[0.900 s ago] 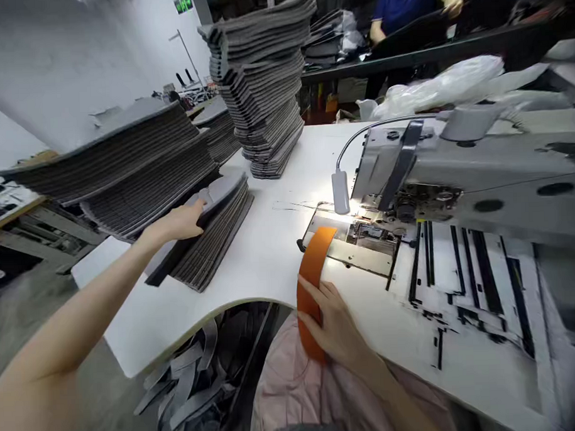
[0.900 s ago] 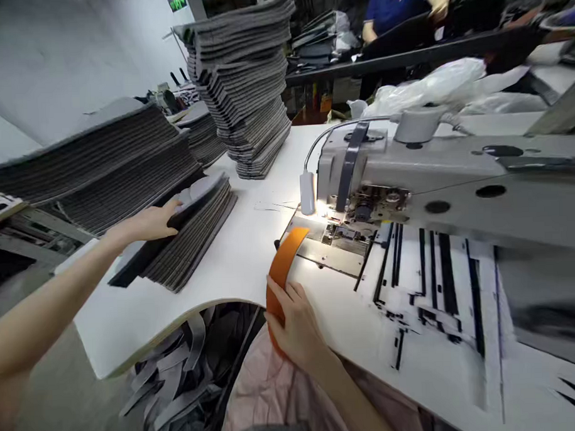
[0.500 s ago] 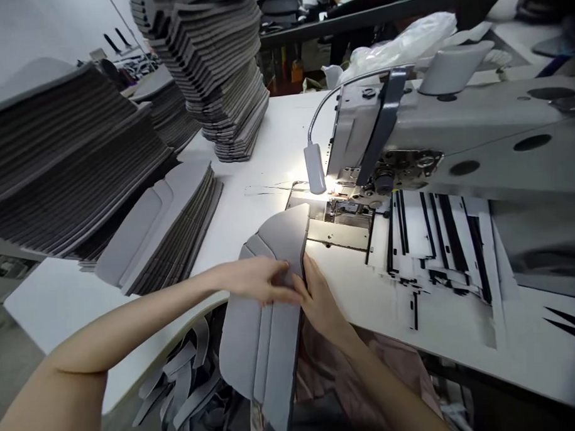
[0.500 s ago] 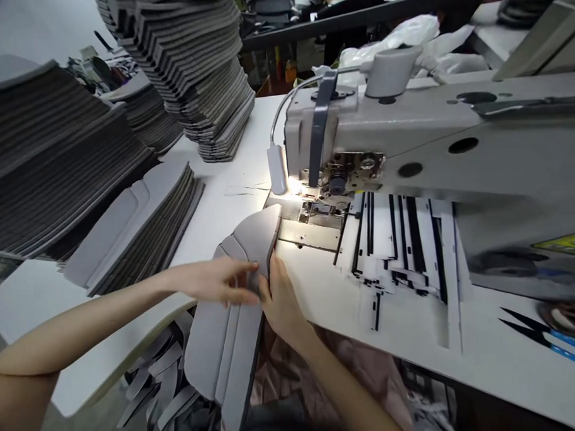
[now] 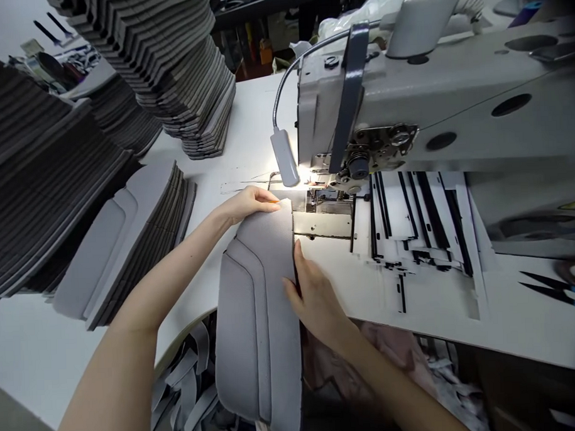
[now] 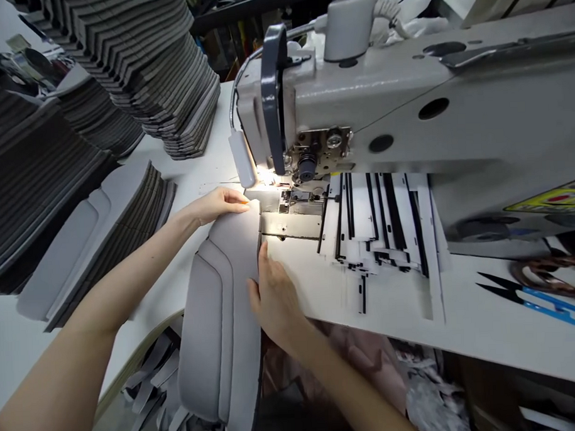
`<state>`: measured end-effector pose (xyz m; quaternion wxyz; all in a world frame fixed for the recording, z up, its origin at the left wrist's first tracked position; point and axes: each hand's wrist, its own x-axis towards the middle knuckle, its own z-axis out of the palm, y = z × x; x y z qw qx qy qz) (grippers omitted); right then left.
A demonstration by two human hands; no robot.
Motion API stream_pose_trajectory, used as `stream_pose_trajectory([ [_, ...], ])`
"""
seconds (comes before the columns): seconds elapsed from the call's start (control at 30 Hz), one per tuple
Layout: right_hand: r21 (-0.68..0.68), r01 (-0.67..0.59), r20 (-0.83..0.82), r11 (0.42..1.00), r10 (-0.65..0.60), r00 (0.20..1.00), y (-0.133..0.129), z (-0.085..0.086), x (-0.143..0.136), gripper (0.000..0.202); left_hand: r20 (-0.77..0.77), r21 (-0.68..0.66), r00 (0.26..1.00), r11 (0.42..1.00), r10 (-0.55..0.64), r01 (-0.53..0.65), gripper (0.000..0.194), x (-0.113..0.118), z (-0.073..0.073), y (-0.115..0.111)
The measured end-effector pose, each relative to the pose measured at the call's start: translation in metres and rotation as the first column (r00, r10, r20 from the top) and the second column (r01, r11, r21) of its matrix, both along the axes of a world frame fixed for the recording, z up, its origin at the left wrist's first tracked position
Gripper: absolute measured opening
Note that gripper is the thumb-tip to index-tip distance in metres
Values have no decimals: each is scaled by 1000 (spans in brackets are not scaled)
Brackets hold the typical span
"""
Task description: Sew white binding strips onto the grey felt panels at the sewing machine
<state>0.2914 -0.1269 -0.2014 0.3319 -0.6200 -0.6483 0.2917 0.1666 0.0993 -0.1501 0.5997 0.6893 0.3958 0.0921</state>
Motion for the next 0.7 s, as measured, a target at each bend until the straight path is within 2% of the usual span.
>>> stream_pose_trajectory([
  [0.07, -28, 17, 16, 999, -16, 1000, 2, 6, 6, 68, 4, 1, 999, 999, 42, -42, 32, 10, -3, -2],
  [0.23, -68, 13, 25, 998, -12, 1000, 7, 13, 15, 57, -48, 170, 998, 985, 50, -41, 28, 29, -12, -8],
  [0.3, -92, 12, 23, 996, -10, 1000, 10, 12, 17, 56, -56, 199, 996, 978, 71, -58, 24, 34, -15, -9],
  [0.7, -76, -41, 3, 996, 41, 999, 12, 8, 23, 56, -76, 148, 982, 976, 173, -160, 25, 42, -25, -5],
])
